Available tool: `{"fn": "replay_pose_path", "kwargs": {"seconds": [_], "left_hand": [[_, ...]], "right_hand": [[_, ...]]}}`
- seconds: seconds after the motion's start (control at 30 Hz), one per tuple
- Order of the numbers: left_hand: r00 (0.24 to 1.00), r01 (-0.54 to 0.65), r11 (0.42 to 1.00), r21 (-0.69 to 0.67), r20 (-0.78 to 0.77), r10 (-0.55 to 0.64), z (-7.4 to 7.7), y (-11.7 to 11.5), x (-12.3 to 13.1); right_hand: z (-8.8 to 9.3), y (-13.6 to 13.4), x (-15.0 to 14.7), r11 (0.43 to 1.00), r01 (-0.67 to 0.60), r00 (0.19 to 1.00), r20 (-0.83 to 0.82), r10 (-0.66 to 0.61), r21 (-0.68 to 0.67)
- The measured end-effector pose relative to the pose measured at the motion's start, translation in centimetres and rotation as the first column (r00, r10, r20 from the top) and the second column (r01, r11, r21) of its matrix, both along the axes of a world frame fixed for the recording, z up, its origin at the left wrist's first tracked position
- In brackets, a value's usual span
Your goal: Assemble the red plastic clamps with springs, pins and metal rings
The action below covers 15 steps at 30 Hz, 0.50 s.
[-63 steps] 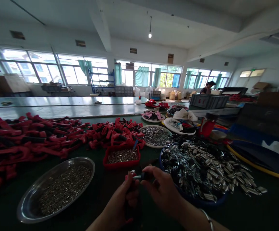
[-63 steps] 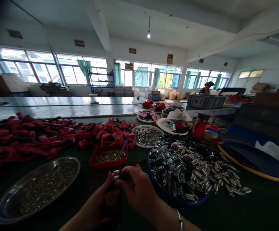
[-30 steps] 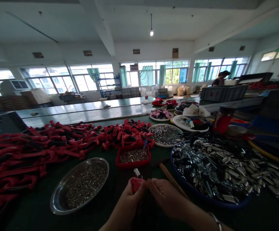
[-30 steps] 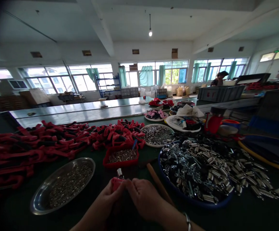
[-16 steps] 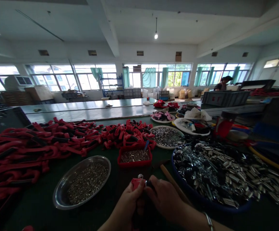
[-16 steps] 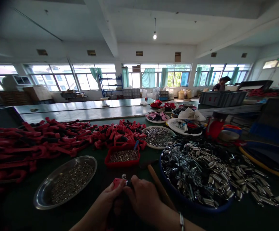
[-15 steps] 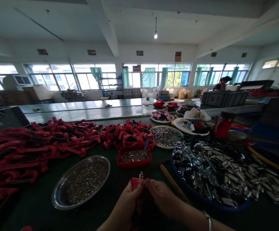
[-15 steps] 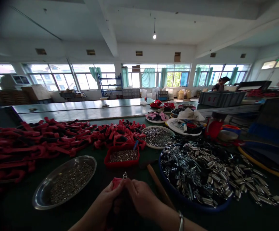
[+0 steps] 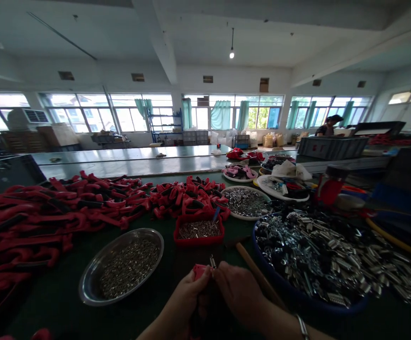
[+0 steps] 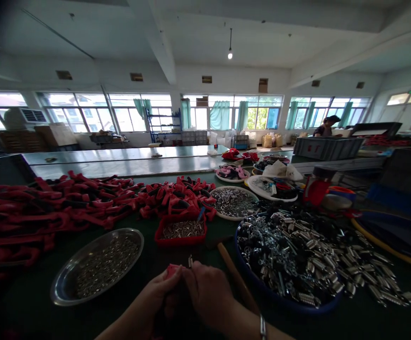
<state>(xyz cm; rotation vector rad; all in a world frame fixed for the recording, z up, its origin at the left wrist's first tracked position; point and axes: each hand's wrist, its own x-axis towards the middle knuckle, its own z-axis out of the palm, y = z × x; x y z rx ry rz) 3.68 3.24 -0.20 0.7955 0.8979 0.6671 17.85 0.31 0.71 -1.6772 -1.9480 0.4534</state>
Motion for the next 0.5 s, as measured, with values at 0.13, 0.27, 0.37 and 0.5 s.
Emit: {"fn": "replay_pose_path", "kwargs": {"seconds": [0.13, 0.27, 0.37, 0.5], "left_hand": [[1.000, -0.018, 0.999, -0.028, -0.011, 0.018, 0.28, -0.13, -0.11], [0.999, -0.026, 1.000, -0.001, -0.041, 0.026, 0.54, -0.10, -0.19], [0.999, -0.021, 0.999, 0.029, -0.039, 0.022, 0.58, -0.14, -0.23], [0.991, 0.073, 0.993, 0.091, -0.121, -0.062, 0.00, -0.07, -0.32]], "right_hand": [[-0.17, -0.41, -0.05, 1.000, 0.002, 1.000, -0.001, -0.002, -0.014], [-0.53, -0.70, -0.07, 1.000, -0.014, 1.000, -0.009, 0.014, -0.017], [-0.54, -0.64, 0.11, 0.995, -0.037, 0.999, -0.031, 0.034, -0.092], [-0.33, -0.51, -0.23, 0.973, 0.026, 1.000, 0.009, -0.029, 0.227]]}}
